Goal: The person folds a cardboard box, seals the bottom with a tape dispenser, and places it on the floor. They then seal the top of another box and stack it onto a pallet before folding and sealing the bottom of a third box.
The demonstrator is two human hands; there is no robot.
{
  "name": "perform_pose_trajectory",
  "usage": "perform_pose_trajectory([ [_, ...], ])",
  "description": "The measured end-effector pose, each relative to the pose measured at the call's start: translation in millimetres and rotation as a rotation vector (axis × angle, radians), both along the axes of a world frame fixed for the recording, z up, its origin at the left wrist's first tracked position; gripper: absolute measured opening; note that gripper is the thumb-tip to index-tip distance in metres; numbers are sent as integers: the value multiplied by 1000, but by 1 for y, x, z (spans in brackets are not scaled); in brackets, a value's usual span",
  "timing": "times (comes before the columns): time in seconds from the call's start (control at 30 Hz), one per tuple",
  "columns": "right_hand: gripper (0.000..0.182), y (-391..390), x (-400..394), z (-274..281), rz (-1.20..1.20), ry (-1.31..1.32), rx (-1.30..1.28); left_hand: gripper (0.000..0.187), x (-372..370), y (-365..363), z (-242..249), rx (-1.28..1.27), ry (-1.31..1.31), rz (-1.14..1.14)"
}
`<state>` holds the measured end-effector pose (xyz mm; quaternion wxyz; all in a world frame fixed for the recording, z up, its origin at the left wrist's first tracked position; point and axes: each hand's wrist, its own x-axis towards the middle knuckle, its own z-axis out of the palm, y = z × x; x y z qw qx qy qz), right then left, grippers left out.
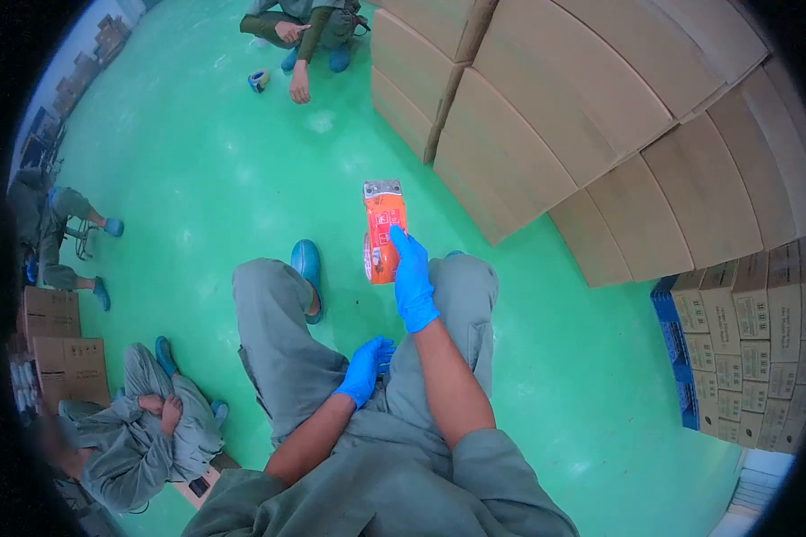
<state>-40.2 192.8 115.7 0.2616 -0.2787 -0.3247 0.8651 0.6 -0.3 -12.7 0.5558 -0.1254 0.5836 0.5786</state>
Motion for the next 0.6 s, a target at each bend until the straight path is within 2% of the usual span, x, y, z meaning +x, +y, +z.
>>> perform_pose_trajectory([
  [0.2,43,-5,1,11,-25,-17,21,40,-1,0,-2,-7,29,-20],
  [0.27,46,-6,0,7,-64,8,14,47,-1,-1,-3,9,10,-70],
  [0.6,47,-6,1,10,-60,22,25,47,-1,0,10,-18,-1,-71],
])
